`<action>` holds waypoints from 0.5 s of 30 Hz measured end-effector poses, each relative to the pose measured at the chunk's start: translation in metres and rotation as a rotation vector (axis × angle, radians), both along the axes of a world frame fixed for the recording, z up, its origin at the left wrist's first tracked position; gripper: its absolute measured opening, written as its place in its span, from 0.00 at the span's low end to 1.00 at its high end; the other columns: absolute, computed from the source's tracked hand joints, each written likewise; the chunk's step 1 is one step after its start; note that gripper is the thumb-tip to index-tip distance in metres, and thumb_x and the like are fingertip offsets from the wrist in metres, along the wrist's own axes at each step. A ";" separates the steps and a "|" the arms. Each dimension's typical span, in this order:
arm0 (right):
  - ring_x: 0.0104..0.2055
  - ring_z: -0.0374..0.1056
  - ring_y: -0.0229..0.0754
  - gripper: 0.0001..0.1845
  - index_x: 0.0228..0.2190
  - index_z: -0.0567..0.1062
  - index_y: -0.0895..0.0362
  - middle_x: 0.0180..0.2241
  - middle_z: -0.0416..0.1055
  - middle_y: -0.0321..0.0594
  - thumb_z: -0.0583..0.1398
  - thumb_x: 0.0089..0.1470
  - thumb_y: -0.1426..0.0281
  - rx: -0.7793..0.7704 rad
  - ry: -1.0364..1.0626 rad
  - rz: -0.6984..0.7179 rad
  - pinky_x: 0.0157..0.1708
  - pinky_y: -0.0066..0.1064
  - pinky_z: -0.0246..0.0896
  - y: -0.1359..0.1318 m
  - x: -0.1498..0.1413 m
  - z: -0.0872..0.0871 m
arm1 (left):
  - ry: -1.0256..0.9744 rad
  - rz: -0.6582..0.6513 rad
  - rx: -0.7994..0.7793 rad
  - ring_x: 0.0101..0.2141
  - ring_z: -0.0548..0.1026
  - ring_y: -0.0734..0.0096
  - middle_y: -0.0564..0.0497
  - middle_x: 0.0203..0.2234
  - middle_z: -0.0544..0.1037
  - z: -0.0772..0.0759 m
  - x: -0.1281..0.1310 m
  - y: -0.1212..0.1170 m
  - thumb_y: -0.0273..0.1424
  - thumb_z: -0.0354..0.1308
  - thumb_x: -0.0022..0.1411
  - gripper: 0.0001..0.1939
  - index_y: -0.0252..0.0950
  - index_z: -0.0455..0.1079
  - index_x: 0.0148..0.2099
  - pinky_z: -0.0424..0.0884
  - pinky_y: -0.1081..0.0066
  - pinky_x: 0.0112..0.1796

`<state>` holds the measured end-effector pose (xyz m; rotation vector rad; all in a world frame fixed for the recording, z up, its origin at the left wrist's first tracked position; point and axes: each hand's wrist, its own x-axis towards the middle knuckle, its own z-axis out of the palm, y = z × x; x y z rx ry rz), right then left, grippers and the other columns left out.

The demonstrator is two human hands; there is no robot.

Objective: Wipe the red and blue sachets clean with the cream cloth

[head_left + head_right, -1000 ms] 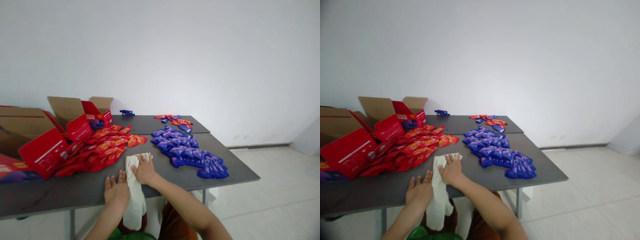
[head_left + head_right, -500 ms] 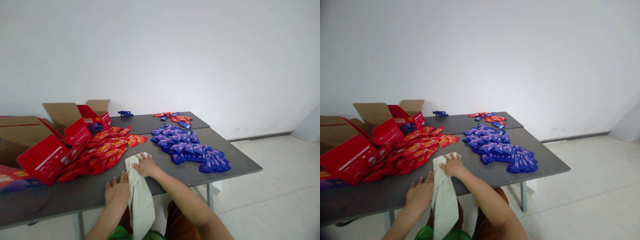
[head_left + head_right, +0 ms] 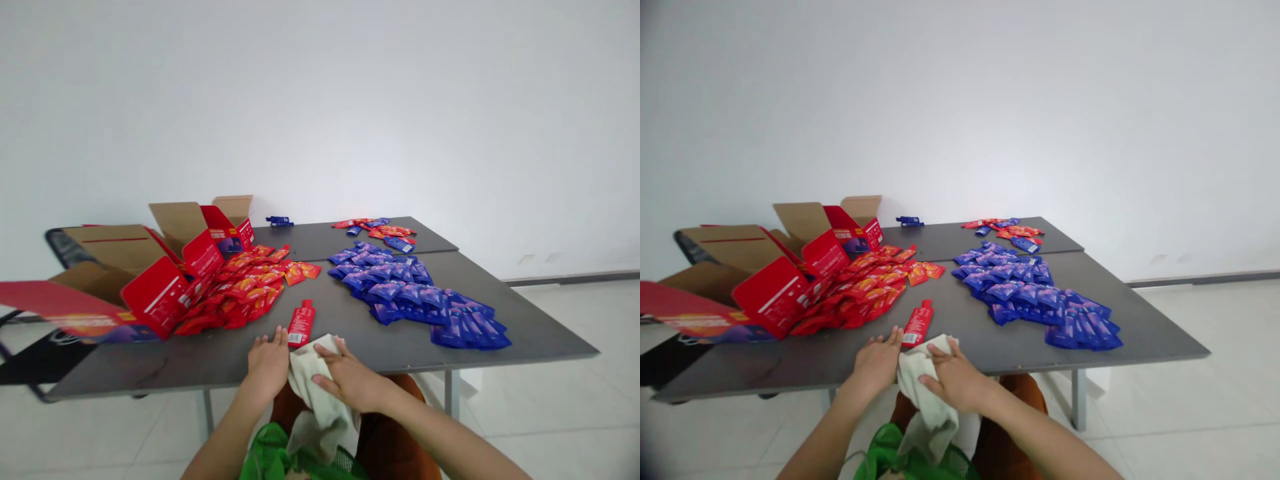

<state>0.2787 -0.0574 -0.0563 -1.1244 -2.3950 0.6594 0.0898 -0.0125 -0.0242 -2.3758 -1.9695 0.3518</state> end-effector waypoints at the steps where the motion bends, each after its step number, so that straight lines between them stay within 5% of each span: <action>1: 0.51 0.67 0.50 0.32 0.39 0.77 0.63 0.43 0.74 0.51 0.42 0.65 0.53 -0.037 0.066 -0.069 0.63 0.46 0.38 0.000 0.003 -0.001 | -0.053 0.006 0.025 0.54 0.69 0.54 0.37 0.59 0.64 0.003 0.001 0.002 0.20 0.39 0.63 0.29 0.30 0.59 0.64 0.59 0.55 0.56; 4: 0.25 0.66 0.42 0.39 0.17 0.70 0.59 0.19 0.67 0.40 0.41 0.60 0.43 -0.261 0.383 -0.372 0.41 0.37 0.63 0.006 0.008 -0.006 | -0.226 0.097 0.171 0.47 0.75 0.56 0.34 0.52 0.72 0.008 0.010 0.004 0.28 0.41 0.65 0.28 0.28 0.56 0.65 0.64 0.57 0.52; 6: 0.21 0.60 0.38 0.38 0.17 0.68 0.59 0.16 0.63 0.37 0.46 0.54 0.38 -0.447 0.638 -0.476 0.26 0.30 0.59 0.010 0.010 -0.007 | -0.299 0.154 0.248 0.44 0.77 0.55 0.34 0.50 0.74 0.003 0.018 0.001 0.34 0.40 0.66 0.28 0.29 0.55 0.66 0.70 0.59 0.45; 9: 0.22 0.58 0.36 0.35 0.20 0.68 0.60 0.18 0.64 0.36 0.53 0.49 0.38 -0.540 0.897 -0.572 0.23 0.27 0.54 0.010 0.022 -0.006 | -0.313 0.101 0.314 0.48 0.75 0.54 0.37 0.53 0.72 -0.013 0.026 -0.005 0.36 0.39 0.66 0.27 0.33 0.62 0.62 0.71 0.61 0.44; 15: 0.23 0.61 0.40 0.31 0.23 0.71 0.60 0.20 0.68 0.38 0.60 0.45 0.41 -0.454 1.109 -0.911 0.23 0.28 0.55 0.009 0.054 -0.017 | -0.282 -0.043 0.367 0.55 0.69 0.54 0.35 0.56 0.68 -0.037 0.021 -0.006 0.39 0.47 0.63 0.28 0.29 0.64 0.61 0.67 0.61 0.50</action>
